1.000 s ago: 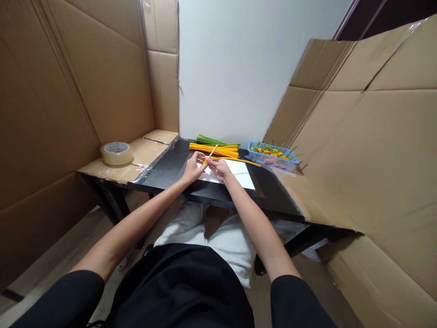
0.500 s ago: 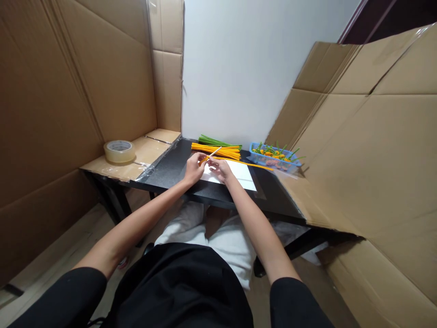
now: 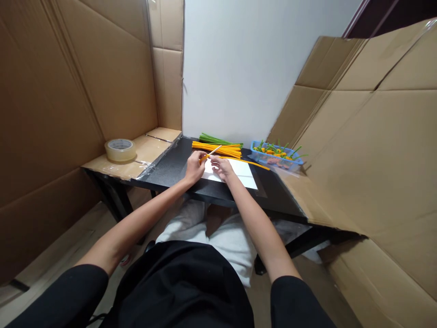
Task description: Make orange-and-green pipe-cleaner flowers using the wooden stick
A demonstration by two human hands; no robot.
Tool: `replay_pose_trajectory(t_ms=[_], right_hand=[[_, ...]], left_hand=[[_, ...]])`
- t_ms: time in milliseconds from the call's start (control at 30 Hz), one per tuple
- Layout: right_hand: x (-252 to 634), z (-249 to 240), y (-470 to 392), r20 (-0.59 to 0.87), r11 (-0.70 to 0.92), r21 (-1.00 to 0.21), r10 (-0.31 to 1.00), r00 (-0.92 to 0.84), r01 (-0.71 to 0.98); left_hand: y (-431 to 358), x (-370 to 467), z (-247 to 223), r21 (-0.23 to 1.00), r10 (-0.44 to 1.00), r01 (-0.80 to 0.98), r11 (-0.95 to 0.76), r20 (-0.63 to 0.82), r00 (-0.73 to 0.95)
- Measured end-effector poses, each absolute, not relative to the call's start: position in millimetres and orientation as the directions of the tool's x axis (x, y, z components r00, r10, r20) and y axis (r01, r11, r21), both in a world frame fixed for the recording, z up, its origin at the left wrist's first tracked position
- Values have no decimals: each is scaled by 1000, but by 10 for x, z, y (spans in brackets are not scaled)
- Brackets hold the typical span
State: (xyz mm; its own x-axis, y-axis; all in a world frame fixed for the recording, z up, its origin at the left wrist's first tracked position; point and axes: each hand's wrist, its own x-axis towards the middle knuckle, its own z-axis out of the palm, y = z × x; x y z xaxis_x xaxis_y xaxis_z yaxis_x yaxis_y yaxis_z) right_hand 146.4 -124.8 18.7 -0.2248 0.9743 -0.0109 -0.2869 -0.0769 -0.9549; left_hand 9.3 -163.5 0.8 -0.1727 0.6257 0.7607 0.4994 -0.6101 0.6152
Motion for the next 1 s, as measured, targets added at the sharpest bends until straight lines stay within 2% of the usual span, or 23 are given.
replay_pose_trajectory(t_ms=[533,833,1000], right_hand=[[1482,196,-1249,-38,-118,-961,952,-304,-251],[1480,196,-1245,-43,-124,-964,945,-325,-236],[1480,184,-1221,-46,-121,-970,944,-328,-212]], left_hand=[[-1606,68,-16,664,644,484,-570,727,-238],[-1464,34,-76,819,757,193,-540,573,-313],[-1405,13,-109,832,779,152,-534,553,-296]])
